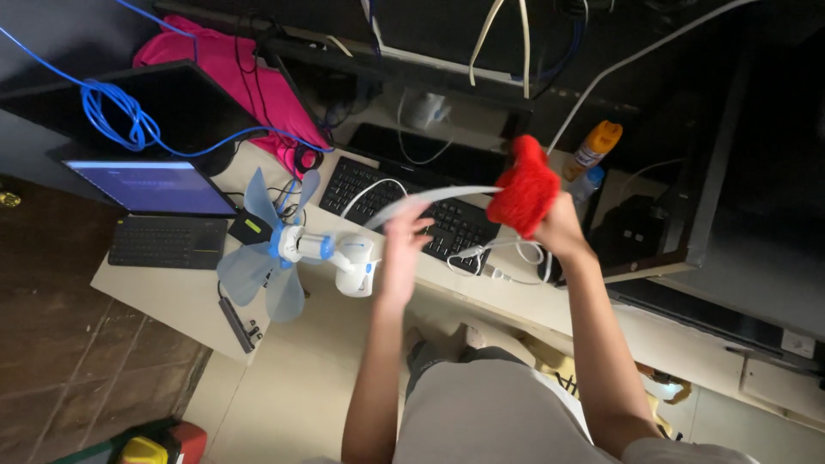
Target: The person wipes a black keyboard with a red cloth, then cleans the monitor screen and a small blue fan on the desk. The person handles the keyboard, monitor, and fan sequentially using the cloth.
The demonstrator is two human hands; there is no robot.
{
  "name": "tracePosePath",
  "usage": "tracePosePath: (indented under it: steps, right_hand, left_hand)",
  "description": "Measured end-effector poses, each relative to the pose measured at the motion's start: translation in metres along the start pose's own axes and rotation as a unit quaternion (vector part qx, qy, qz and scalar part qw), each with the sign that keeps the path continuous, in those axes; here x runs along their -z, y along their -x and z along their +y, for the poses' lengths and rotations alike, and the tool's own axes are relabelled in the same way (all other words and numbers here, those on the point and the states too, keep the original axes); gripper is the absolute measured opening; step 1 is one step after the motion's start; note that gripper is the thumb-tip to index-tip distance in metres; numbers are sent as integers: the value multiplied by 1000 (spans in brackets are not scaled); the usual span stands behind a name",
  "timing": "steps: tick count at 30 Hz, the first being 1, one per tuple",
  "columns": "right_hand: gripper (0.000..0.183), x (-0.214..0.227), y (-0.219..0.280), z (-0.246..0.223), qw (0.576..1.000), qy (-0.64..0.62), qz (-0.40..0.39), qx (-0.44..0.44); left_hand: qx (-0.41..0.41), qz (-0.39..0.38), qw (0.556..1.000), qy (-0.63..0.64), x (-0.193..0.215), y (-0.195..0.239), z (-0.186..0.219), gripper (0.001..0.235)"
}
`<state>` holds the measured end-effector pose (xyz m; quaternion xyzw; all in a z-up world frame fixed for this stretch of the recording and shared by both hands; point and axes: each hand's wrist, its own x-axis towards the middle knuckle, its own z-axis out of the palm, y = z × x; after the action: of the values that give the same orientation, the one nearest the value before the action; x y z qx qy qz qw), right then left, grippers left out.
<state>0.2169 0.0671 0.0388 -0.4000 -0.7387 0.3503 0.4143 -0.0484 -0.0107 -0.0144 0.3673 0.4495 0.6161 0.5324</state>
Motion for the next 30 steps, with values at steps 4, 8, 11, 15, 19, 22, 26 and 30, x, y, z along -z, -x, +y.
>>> tracePosePath:
  steps: [4, 8, 11, 15, 19, 22, 26, 30]
  right_hand:
    - [39, -23, -5, 5, 990, 103, -57, 72]
    - [45, -33, -7, 22, 976, 145, -67, 149]
    - [53, -30, -5, 34, 984, 128, -56, 106]
    - [54, -28, -3, 32, 986, 163, -36, 27]
    - [58, -36, 8, 69, 982, 191, -10, -9]
    - [55, -40, 13, 65, 983, 183, -3, -28]
    - [57, -42, 3, 35, 978, 57, -13, -200]
    - [65, -43, -11, -14, 998, 38, 2, 58]
  left_hand:
    - [-33, -76, 996, -36, -55, 1, 13, 68]
    - [-74, -93, 991, -69, -64, -10, 25, 61]
    - [-64, -68, 994, -55, -50, -17, 34, 59]
    - [-36, -38, 993, 108, -9, -29, 13, 49]
    - [-32, -40, 969, 241, 38, -44, -32, 44]
    - [-18, -14, 946, 322, 52, -47, -53, 44]
    - [-11, -3, 951, 309, 19, -36, -29, 60]
    - [25, -60, 989, 130, -45, -18, -11, 66]
